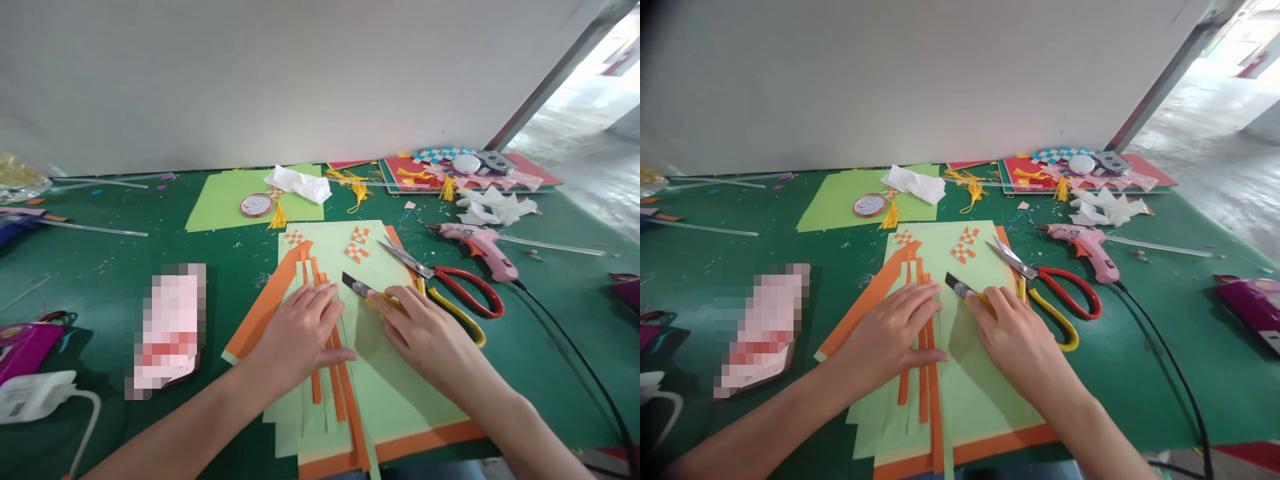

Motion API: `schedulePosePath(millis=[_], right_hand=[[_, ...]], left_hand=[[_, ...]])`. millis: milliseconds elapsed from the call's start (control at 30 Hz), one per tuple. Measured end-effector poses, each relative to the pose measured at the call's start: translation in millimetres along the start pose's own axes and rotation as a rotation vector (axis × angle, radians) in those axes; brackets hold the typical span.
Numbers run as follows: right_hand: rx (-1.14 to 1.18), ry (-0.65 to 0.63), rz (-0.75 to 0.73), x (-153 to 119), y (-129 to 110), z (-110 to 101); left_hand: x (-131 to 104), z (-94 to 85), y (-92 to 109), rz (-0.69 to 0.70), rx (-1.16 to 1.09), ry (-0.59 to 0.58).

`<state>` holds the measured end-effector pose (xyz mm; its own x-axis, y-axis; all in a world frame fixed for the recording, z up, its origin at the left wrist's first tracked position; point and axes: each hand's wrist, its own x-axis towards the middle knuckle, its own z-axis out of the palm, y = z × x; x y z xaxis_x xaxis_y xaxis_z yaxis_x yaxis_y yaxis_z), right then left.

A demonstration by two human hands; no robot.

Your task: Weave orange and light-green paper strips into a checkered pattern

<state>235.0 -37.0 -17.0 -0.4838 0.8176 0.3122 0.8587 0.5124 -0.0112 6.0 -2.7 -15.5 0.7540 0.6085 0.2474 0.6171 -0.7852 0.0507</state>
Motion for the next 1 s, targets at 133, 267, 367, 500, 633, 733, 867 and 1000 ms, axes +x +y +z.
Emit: schedulePosePath(millis=[133,267,367,500,633,733,867,1000], right_hand=[[-0.045,0.016,0.053,-2.4,8.9,-0.8],[-0.063,0.046,0.136,-5.6,24.4,-9.9],[-0.018,0.076,0.205,-3.6,38.1,-17.9],[-0.043,0.043,0.272,6.3,57.4,-18.3],[-0.123,-0.027,0.277,20.8,69.6,-12.2],[-0.208,-0.027,0.196,27.1,63.9,-17.6],[-0.159,0.107,-0.069,14.2,25.8,-34.8],[0.078,0.162,-0.436,-18.0,-26.9,-35.6]], left_hand=[[-0.6,-0.3,0.3,0.003,-0.024,-0.002],[-1.1,-5.4,0.3,-0.004,-0.081,0.028],[-0.3,-13.3,-3.8,-0.067,-0.151,0.088],[2.0,-20.6,-17.2,-0.156,-0.183,0.238],[3.8,-21.6,-30.3,-0.172,-0.146,0.35],[3.9,-21.7,-35.0,-0.171,-0.107,0.369],[4.1,-21.0,-37.7,-0.164,-0.085,0.382],[4.1,-20.0,-39.8,-0.161,-0.07,0.397]])
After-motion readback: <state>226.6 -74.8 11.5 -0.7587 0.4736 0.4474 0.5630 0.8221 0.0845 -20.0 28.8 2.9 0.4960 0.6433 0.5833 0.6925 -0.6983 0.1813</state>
